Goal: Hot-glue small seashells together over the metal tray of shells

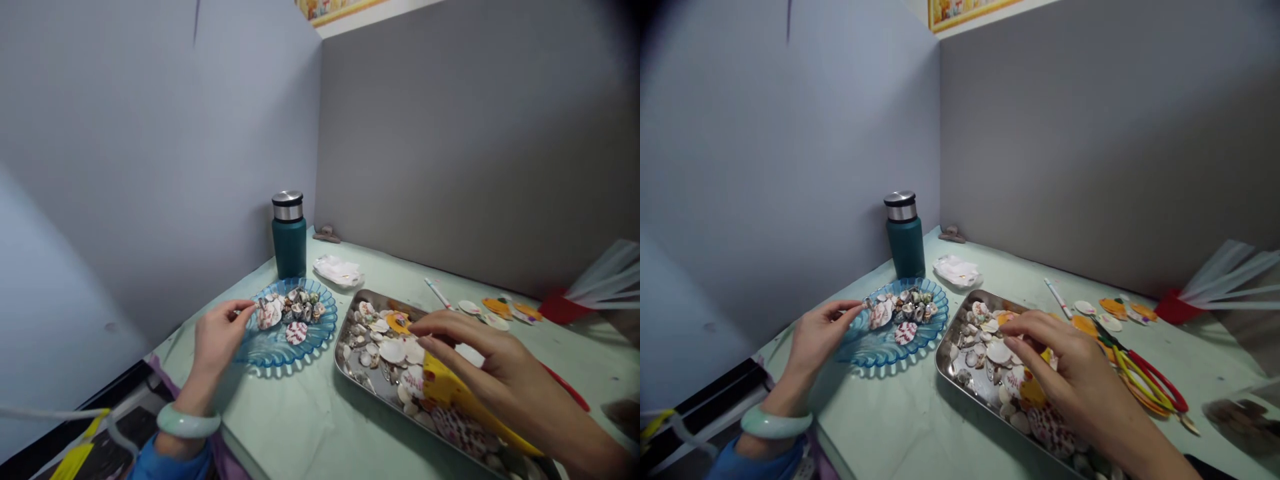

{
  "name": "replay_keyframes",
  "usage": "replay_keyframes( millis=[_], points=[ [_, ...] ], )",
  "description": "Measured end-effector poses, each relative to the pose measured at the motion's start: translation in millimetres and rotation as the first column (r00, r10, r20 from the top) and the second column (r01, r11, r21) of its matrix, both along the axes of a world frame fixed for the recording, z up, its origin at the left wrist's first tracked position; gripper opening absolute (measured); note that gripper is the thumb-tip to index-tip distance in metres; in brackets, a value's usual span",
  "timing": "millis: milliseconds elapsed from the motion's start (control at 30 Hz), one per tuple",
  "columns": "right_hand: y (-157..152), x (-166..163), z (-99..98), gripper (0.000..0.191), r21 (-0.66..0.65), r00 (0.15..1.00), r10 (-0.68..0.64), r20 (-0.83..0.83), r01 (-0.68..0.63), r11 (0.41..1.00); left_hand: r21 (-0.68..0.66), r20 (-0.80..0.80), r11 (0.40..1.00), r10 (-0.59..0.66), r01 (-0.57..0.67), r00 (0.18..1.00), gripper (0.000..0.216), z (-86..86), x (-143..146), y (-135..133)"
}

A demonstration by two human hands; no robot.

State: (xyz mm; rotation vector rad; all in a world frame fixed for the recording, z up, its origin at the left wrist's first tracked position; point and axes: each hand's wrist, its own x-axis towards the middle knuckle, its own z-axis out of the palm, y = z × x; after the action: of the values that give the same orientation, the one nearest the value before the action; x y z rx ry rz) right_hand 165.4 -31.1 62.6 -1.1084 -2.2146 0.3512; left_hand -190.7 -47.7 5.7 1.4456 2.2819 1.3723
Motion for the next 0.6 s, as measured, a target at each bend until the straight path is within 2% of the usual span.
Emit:
replay_keyframes(
  millis=[100,267,367,467,600],
  points=[
    [0.1,-1.1,-0.3,0.020,0.037,0.999,0.006,0.044,-0.007,0.999,-0.030,-0.154,0.998,0.049,-0.054,0.987,0.020,-0.9,-2.7,4.4],
    [-0.8,-3.8,2.1,0.020,0.068,0.997,0.034,0.075,-0.040,0.997,-0.088,-0.313,0.994,0.027,-0.057,0.949,0.023,-0.1,-5.1,14.9],
    [-2.1,-3.6,3.2,0.022,0.063,0.995,0.036,0.092,-0.042,0.997,-0.097,-0.343,0.994,0.014,-0.050,0.939,0.023,0.5,-10.1,16.2],
    [-2.0,-0.9,3.0,0.024,0.059,0.994,0.027,0.101,-0.033,0.998,-0.051,-0.346,0.997,0.031,-0.051,0.938,0.026,1.4,-10.3,7.9],
    [-2.9,0.6,4.9,0.022,0.050,0.995,0.021,0.097,-0.026,0.998,0.013,-0.310,1.000,-0.021,0.027,0.951,0.029,-0.6,11.9,-8.4]
  ],
)
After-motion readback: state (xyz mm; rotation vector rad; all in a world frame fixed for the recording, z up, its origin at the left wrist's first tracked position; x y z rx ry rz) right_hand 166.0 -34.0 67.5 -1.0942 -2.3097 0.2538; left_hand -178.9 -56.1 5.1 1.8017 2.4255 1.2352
